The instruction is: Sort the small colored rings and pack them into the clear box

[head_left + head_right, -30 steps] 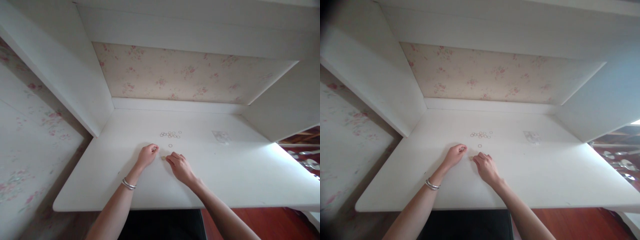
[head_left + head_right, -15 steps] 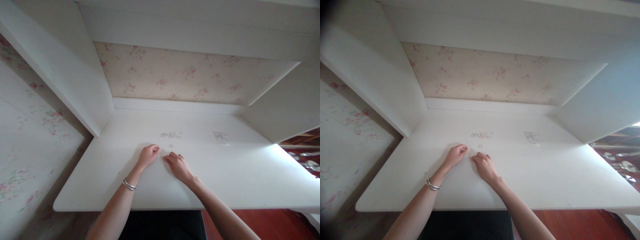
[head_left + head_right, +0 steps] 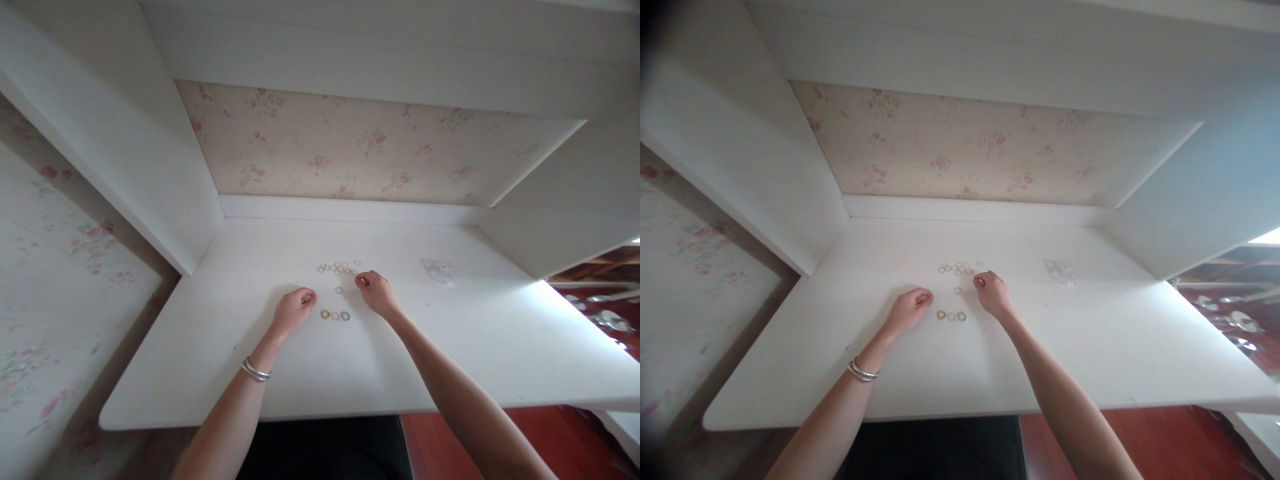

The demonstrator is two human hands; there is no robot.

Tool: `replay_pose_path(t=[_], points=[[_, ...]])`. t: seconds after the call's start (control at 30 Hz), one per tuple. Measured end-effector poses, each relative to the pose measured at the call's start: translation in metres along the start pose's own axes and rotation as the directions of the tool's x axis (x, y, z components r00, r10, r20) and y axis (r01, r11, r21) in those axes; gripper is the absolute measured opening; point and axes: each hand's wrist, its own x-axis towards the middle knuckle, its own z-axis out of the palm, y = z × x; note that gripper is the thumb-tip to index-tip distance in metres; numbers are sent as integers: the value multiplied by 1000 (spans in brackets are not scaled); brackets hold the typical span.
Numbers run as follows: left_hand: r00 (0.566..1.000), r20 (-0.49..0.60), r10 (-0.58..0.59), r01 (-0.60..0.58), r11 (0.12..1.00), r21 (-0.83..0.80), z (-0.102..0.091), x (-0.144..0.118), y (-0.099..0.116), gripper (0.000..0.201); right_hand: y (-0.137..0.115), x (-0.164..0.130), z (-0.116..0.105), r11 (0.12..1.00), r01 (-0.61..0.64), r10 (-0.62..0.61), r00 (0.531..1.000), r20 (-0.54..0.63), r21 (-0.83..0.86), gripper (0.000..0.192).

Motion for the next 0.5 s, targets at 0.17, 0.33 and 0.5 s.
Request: replay_pose_path(t=[0.17, 0.33, 0.5], points=[[1000, 6, -4, 4, 1000, 11, 1, 1, -1, 28, 4, 16, 1, 997, -13, 14, 1000, 8, -72, 25], [1000, -1, 3, -3, 1000, 22, 0, 1, 0, 29, 8, 36, 3, 993, -48, 50, 999, 16, -106, 28], [1000, 19, -10, 10, 1000, 2, -1, 2, 1, 31, 20, 62, -1, 982, -110, 116, 993, 33, -153, 30]])
